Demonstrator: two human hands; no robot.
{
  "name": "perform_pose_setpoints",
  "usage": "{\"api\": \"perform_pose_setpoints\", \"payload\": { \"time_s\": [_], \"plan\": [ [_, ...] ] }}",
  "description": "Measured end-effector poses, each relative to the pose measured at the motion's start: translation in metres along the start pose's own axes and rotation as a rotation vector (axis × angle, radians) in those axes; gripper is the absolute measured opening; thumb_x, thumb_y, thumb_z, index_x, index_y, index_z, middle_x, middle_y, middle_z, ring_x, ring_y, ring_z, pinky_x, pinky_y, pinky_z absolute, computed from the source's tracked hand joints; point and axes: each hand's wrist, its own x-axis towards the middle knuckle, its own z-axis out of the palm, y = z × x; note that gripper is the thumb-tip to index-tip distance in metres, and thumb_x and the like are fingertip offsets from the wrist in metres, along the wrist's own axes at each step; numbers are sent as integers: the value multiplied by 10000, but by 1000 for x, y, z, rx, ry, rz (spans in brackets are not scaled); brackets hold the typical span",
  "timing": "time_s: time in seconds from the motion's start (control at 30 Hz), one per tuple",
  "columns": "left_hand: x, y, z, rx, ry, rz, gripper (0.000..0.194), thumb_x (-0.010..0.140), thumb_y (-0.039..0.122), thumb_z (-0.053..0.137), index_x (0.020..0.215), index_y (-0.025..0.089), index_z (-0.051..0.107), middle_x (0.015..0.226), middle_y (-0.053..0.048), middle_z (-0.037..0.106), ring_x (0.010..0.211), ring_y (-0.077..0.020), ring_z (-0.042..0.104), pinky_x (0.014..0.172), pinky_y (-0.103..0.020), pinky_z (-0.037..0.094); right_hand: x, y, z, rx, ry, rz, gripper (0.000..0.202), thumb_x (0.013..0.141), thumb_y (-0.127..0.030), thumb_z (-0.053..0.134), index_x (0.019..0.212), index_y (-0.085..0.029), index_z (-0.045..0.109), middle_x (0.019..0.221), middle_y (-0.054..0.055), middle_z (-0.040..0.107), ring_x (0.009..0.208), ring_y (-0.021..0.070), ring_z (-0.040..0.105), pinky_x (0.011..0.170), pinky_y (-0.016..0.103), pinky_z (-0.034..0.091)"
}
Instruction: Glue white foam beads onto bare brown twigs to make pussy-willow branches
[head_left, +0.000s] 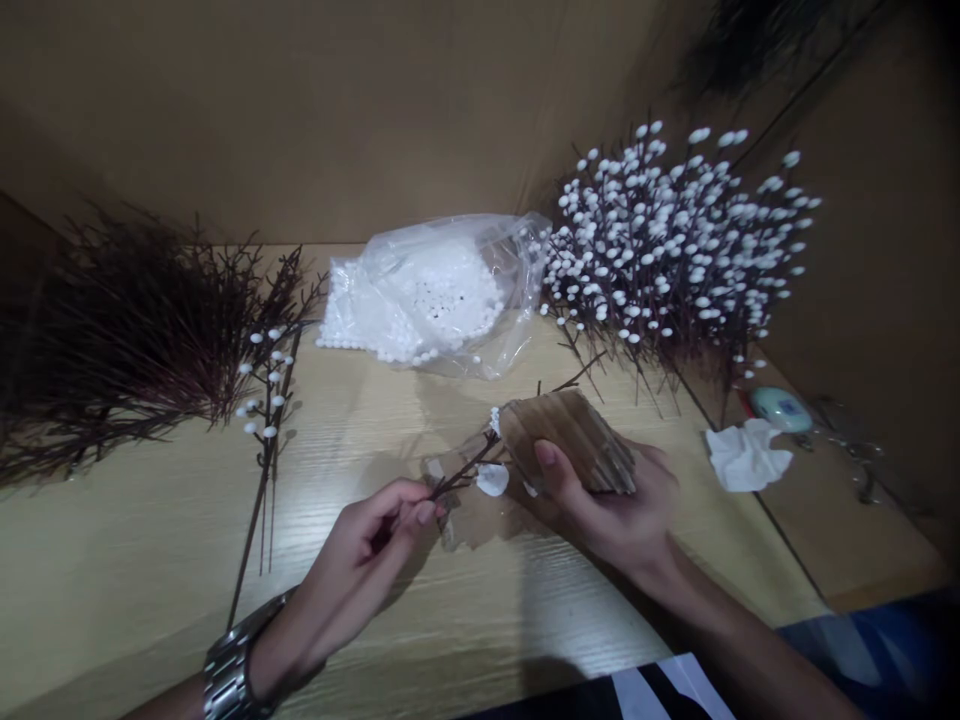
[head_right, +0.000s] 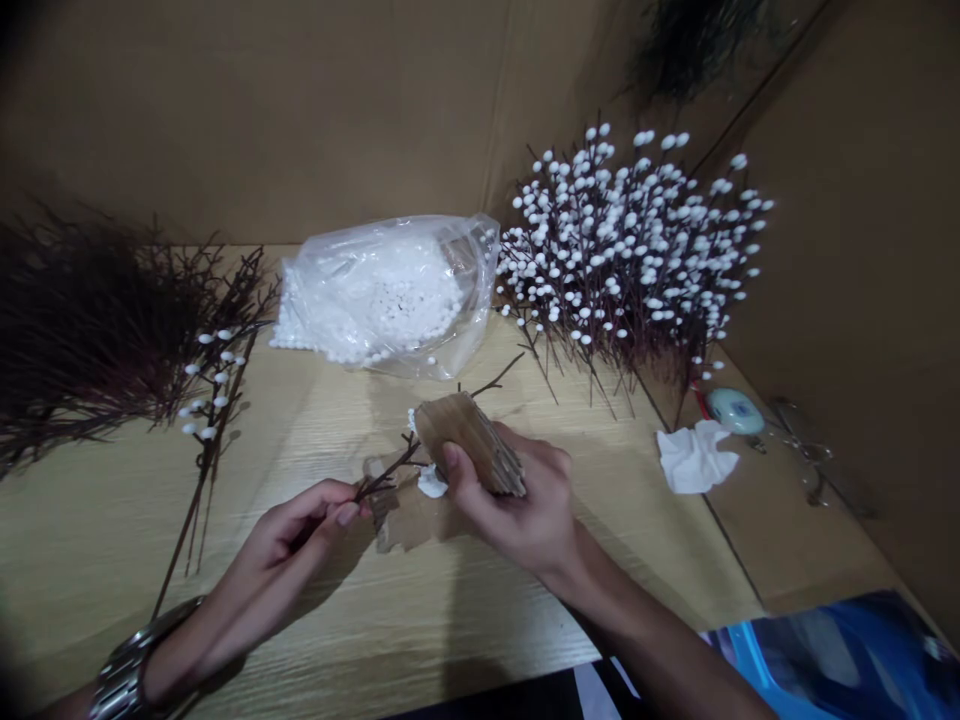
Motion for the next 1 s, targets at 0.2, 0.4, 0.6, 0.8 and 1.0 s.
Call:
{"api": "perform_pose_setpoints", "payload": {
  "time_s": [0.2,0.4,0.6,0.8,1.0],
  "plan": [
    [0,-1,-1,10,6,16,354,985,498,471,940,204,662,822,-21,629,744,-176,542,592,-245,368,-1,1,-1,-40,49,2,379,841,-161,706,584,-200,429,516,-95,405,410,44,370,402,214,279],
    [0,0,0,9,5,19,338,982,484,482,930,202,660,789,-13,610,712,-169,527,562,-238,347,1,0,-1,-23,22,-13,364,841,-150,699,585,-199,445,516,-95,410,402,40,371,388,211,264],
    [0,2,0,21,15,20,345,979,494,483,900,204,651,753,4,566,682,-161,489,572,-240,340,2,0,-4,-61,49,5,379,843,-161,694,566,-200,438,505,-91,417,396,49,384,392,222,283],
    [1,2,1,1,0,14,353,987,505,468,911,206,641,756,8,543,700,-162,480,587,-246,337,2,-3,-3,-21,27,-47,427,831,-141,691,559,-197,367,504,-97,372,387,37,342,376,210,252],
    [0,-1,2,4,-12,16,342,993,497,465,936,211,645,818,-8,597,752,-174,517,604,-254,346,0,-2,-1,-11,-27,-86,230,848,-139,680,690,-213,529,542,-92,500,407,44,437,408,188,368]
  ]
}}
